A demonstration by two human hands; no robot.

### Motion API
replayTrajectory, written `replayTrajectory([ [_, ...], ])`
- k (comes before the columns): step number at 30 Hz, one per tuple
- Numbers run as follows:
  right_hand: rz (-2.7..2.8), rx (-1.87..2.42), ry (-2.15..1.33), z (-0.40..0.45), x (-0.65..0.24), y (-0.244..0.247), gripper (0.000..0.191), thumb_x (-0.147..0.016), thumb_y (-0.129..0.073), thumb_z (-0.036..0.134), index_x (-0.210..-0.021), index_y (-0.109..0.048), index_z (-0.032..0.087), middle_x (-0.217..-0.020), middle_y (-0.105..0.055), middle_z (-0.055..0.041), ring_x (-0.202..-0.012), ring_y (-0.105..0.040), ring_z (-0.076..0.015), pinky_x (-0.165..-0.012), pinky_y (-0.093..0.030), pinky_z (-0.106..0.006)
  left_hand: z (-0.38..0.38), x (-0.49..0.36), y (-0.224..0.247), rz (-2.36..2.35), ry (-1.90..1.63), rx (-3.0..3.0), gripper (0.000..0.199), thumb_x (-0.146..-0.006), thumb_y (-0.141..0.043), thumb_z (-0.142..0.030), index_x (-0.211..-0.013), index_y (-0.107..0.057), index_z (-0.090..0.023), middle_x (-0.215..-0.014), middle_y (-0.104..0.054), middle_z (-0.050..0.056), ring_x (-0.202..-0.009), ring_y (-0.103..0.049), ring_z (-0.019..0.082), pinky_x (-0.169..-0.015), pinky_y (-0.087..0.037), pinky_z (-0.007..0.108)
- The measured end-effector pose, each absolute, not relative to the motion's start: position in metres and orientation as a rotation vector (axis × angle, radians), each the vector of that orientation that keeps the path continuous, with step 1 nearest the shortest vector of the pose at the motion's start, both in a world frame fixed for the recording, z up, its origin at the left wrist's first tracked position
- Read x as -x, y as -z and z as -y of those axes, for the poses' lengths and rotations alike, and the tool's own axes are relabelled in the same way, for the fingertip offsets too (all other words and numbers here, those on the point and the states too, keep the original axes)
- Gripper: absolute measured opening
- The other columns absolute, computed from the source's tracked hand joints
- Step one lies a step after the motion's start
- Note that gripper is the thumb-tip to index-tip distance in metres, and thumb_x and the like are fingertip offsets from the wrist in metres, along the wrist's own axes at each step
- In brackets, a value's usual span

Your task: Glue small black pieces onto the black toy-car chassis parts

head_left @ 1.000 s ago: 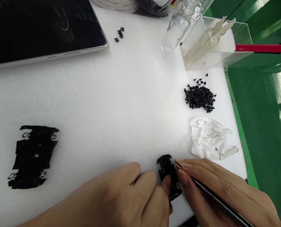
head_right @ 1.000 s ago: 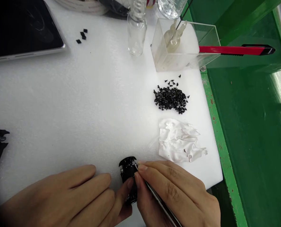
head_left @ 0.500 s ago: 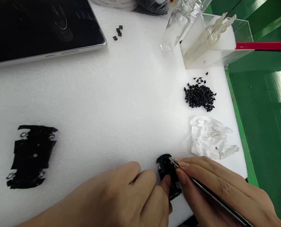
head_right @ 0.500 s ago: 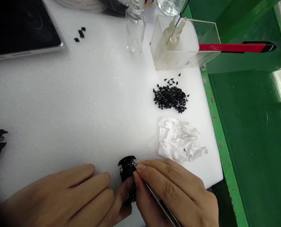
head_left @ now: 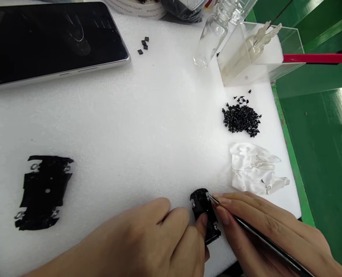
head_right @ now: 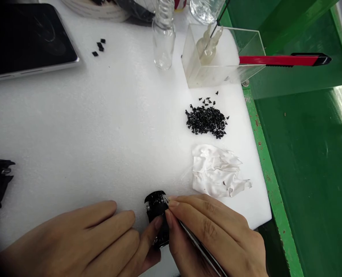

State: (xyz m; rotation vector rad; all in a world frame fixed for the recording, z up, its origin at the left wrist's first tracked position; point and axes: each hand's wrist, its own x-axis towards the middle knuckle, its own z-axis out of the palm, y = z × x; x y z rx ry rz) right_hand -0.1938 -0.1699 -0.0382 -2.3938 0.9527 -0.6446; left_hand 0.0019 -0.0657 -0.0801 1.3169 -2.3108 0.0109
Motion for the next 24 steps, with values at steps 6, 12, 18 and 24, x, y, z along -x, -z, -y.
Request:
replayTrajectory([
  [6, -0.887, 2.369, 0.603, 0.171, 0.192, 0.039, 0.014, -0.096, -0.080, 0.008, -0.102, -0.085, 0.020, -0.101, -0.086, 0.0033, -0.093, -0.083, -0.0114, -0.089, -0.071, -0.016, 0.067, -0.001, 0.084, 2.315, 0.019, -1.324, 0.013, -0.095, -0.085, -0.025, -0.093, -0.074, -0.019, -0.074, -0.053, -0.003, -0.059, -0.046, 0.017, -0.039, -0.035, 0.038],
  [12, -0.924, 2.360, 0.631, 0.171, 0.193, 0.037, 0.011, -0.097, -0.080, 0.011, -0.100, -0.085, 0.020, -0.099, -0.086, 0.0031, -0.091, -0.083, -0.0115, -0.087, -0.071, -0.016, 0.066, -0.002, 0.082, 2.319, 0.008, -1.317, 0.013, -0.095, -0.084, -0.026, -0.095, -0.074, -0.018, -0.074, -0.051, -0.002, -0.061, -0.044, 0.017, -0.041, -0.034, 0.039],
  [18, -0.954, 2.362, 0.649, 0.170, 0.193, 0.041, 0.011, -0.096, -0.081, 0.011, -0.100, -0.086, 0.020, -0.098, -0.086, 0.0020, -0.090, -0.083, -0.0122, -0.085, -0.071, -0.018, 0.057, -0.001, 0.082, 2.369, 0.031, -1.311, 0.018, -0.094, -0.083, -0.033, -0.098, -0.073, -0.018, -0.079, -0.052, -0.001, -0.066, -0.047, 0.018, -0.049, -0.032, 0.042],
  [24, -0.918, 2.335, 0.715, 0.169, 0.195, 0.046, 0.016, -0.095, -0.080, 0.005, -0.101, -0.084, 0.020, -0.100, -0.085, 0.0036, -0.090, -0.082, -0.0103, -0.086, -0.071, -0.020, 0.058, -0.009, 0.079, 2.442, 0.028, -1.247, 0.020, -0.096, -0.080, -0.035, -0.104, -0.075, -0.018, -0.083, -0.056, 0.000, -0.069, -0.050, 0.017, -0.054, -0.034, 0.039],
])
